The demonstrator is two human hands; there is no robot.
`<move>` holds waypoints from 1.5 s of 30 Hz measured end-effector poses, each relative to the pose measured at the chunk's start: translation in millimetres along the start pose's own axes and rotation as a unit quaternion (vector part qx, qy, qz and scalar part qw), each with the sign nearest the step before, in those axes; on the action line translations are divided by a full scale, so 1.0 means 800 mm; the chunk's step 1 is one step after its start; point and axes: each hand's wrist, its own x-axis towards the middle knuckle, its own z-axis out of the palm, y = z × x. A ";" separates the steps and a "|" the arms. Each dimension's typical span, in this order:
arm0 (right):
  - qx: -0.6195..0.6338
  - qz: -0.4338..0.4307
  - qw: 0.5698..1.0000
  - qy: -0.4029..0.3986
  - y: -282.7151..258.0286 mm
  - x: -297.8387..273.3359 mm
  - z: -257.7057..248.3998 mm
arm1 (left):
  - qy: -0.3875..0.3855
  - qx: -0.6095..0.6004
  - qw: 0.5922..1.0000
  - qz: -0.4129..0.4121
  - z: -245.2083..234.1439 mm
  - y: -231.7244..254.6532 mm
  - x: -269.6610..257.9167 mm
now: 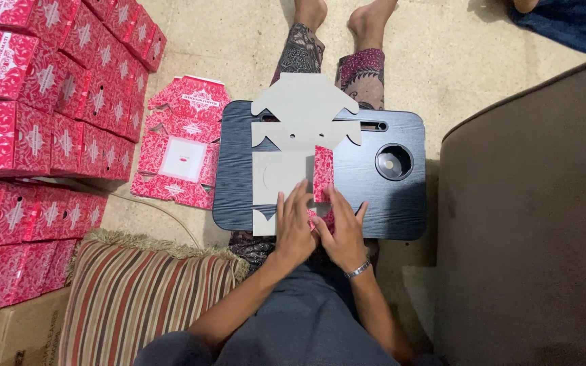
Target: Assembling a decorative cardboard box by folding and tucking pre-scored flaps on a lap desk.
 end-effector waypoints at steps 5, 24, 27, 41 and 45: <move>-0.045 -0.001 0.999 -0.015 0.002 0.003 0.002 | 0.017 -0.010 1.000 0.014 -0.007 0.001 0.009; -0.161 0.069 0.970 -0.170 -0.033 -0.007 -0.039 | -0.243 0.102 0.964 -0.012 -0.049 0.005 0.060; -0.165 0.074 0.971 -0.158 -0.029 0.001 -0.035 | -0.247 0.099 0.964 -0.019 -0.050 0.007 0.062; -0.183 0.079 0.970 -0.140 -0.011 0.066 -0.018 | -0.243 0.103 0.964 -0.026 -0.048 0.008 0.063; -0.194 0.087 0.968 -0.134 -0.006 0.091 -0.011 | -0.257 0.099 0.961 -0.031 -0.052 0.011 0.063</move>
